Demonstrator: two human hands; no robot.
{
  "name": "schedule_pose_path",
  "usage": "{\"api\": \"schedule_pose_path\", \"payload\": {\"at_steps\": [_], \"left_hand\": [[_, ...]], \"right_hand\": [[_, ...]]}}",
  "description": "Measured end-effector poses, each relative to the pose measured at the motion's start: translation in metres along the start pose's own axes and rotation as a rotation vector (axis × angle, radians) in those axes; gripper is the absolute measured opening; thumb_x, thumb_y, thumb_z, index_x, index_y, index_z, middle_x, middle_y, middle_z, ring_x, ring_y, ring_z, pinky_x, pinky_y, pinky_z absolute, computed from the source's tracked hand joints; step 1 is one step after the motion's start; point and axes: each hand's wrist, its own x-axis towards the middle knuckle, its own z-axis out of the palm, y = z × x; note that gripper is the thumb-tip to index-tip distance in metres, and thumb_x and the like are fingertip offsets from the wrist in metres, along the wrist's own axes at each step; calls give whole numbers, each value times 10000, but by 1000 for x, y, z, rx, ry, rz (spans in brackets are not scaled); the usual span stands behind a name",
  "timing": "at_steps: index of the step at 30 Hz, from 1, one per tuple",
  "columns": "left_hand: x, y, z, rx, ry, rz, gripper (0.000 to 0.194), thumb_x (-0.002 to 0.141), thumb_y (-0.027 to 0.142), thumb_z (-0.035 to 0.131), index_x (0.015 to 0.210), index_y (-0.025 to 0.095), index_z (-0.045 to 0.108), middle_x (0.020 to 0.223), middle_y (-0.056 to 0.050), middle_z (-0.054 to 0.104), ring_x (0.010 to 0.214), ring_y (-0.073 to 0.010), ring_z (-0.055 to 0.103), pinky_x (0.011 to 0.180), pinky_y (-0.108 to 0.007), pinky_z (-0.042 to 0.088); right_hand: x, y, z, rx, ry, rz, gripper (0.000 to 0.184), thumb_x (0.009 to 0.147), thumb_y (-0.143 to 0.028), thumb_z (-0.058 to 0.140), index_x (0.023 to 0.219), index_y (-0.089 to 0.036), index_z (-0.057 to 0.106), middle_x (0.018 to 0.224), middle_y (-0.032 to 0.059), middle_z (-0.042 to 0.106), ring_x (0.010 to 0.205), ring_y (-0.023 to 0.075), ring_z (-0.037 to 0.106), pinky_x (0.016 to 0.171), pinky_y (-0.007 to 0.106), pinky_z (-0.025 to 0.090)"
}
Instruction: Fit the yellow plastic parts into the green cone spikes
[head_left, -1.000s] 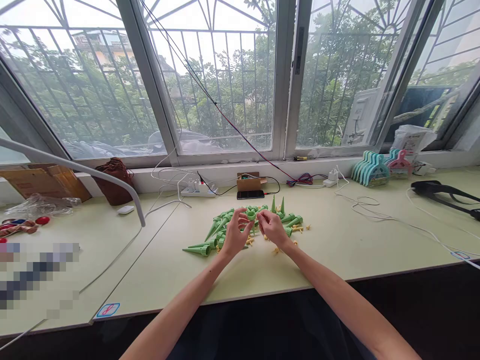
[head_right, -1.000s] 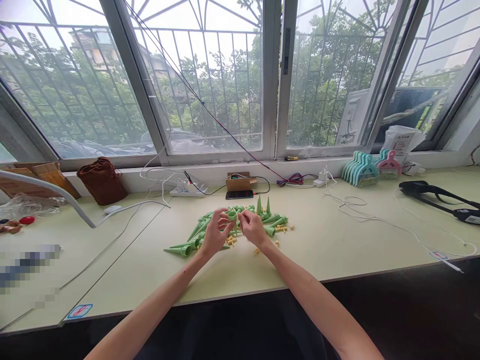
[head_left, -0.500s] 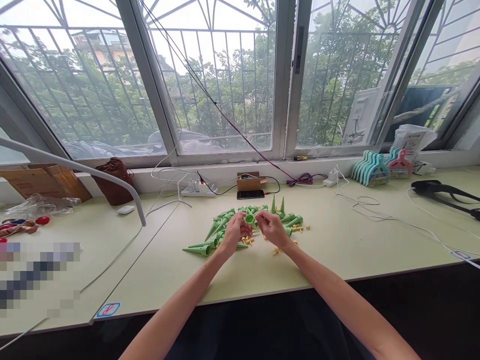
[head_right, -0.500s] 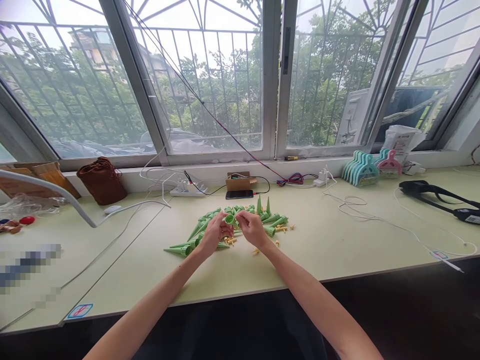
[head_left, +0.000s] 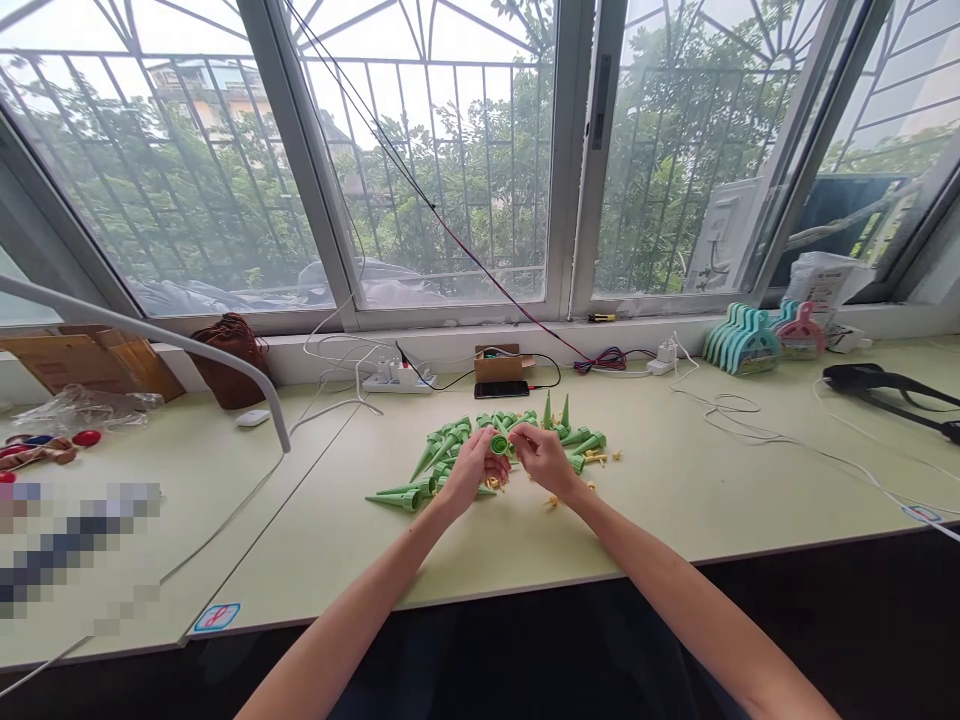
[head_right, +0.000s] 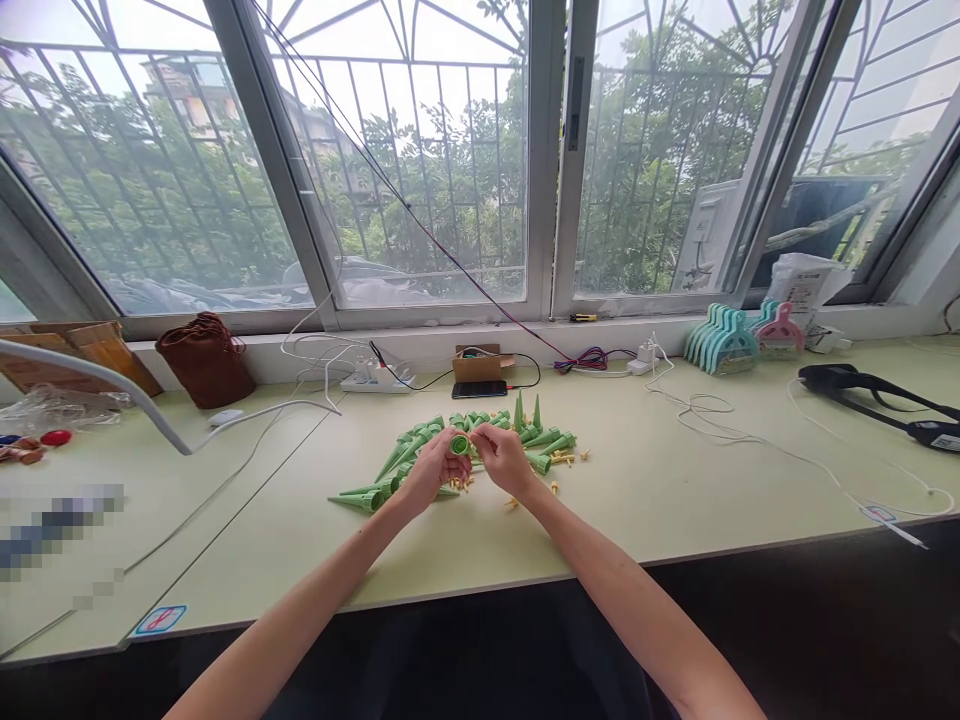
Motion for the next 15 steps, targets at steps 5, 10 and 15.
{"api": "schedule_pose_path", "payload": {"at_steps": [5,10,15], "left_hand": [[-1,1,0,39,6,23,425,820,581,581,969,186,529,576,13,597,469,-129,571,492,-234,461],[-1,2,2,112,35,64,430,805,586,598,946,188,518,528,35,551,447,-128,556,462,-221,439],[-2,1,3,215,31,121,432,822,595,575,941,188,493,522,42,531,433,-124,548,425,-205,416]], "right_hand": [[0,2,0,-17,-4,11,337,940,-439,448,745,-189,562,584,-19,476,532,119,399,528,232,337],[0,4,1,-50,-1,20,350,941,-439,452,705,-192,532,558,-30,449,517,116,377,517,238,311],[1,6,1,-65,3,20,353,942,-421,450,679,-192,505,547,-37,412,515,113,358,511,243,287]]}}
